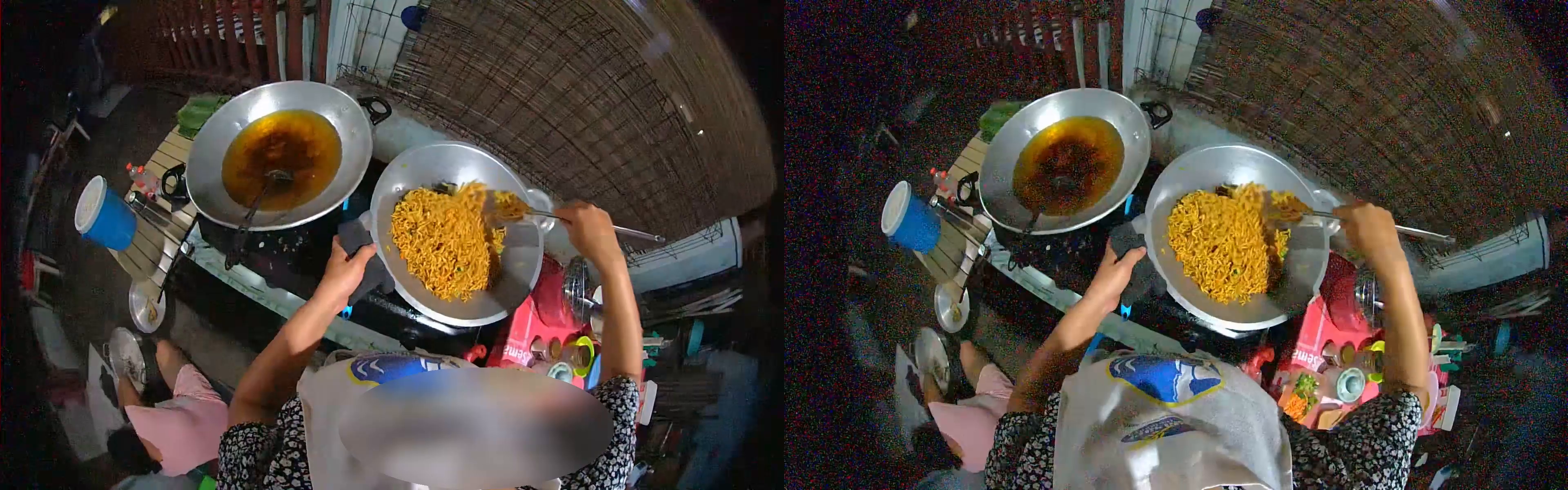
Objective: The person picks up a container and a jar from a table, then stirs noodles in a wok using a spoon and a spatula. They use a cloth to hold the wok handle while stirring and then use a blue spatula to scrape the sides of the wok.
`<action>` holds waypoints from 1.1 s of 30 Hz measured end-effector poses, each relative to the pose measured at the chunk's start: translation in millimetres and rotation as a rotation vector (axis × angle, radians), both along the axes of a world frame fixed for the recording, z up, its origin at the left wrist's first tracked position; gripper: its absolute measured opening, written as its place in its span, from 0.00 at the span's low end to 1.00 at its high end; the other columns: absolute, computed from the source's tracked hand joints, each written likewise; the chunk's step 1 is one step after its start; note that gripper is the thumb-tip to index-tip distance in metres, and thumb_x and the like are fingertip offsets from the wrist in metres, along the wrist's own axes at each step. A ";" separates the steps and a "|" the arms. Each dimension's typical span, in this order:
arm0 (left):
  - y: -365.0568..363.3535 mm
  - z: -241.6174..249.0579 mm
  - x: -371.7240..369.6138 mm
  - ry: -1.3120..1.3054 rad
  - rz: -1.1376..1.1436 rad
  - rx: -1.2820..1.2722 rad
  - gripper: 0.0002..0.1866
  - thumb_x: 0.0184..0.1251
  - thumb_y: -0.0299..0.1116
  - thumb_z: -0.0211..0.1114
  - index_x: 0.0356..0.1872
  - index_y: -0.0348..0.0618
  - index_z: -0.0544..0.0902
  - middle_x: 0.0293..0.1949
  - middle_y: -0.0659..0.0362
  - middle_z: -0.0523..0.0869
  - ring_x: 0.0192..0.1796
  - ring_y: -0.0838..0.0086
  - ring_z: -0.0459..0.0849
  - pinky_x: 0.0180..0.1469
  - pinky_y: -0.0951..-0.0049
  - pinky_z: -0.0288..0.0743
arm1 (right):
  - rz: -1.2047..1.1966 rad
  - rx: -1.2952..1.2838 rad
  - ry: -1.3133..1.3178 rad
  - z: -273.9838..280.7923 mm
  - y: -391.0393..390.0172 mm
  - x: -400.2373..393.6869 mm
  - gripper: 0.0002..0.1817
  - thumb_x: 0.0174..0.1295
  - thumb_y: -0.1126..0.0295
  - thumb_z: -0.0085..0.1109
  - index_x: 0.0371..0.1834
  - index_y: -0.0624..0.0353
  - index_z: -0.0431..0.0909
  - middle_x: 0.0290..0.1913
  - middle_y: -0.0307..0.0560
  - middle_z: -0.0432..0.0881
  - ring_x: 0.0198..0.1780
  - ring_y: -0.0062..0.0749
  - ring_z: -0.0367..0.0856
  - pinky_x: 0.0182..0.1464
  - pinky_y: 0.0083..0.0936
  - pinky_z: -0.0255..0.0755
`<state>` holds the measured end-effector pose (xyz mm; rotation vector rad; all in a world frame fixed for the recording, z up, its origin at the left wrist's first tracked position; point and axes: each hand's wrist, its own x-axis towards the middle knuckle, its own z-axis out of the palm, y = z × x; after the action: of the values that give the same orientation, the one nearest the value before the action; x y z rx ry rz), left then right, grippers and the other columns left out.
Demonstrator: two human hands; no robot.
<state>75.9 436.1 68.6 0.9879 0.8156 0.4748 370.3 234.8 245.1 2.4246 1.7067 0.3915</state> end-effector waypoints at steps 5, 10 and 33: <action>-0.9 -8.2 4.1 0.055 -0.008 0.136 0.25 0.56 0.32 0.58 0.53 0.40 0.60 0.44 0.55 0.74 0.47 0.71 0.73 0.49 0.71 0.68 | -0.238 -0.359 0.029 -34.1 -14.5 16.3 0.07 0.49 0.62 0.55 0.28 0.48 0.81 0.31 0.47 0.80 0.33 0.43 0.80 0.34 0.36 0.73; 0.1 -14.0 9.7 0.063 0.032 0.191 0.24 0.54 0.33 0.58 0.50 0.36 0.61 0.44 0.52 0.74 0.47 0.68 0.74 0.50 0.71 0.67 | -0.167 0.071 0.693 -150.0 2.0 9.3 0.09 0.50 0.65 0.60 0.33 0.54 0.82 0.30 0.52 0.81 0.30 0.36 0.80 0.36 0.28 0.72; -0.1 -10.1 -1.2 -0.023 -0.006 0.197 0.24 0.54 0.33 0.61 0.50 0.37 0.62 0.42 0.53 0.74 0.44 0.71 0.75 0.47 0.71 0.68 | -0.250 -0.348 -0.265 20.9 0.5 -15.6 0.10 0.53 0.56 0.53 0.35 0.39 0.81 0.30 0.41 0.81 0.31 0.38 0.80 0.31 0.33 0.74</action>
<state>74.7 436.0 58.5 1.1634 0.7549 0.5685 354.6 235.3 266.0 2.1824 1.2292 0.3316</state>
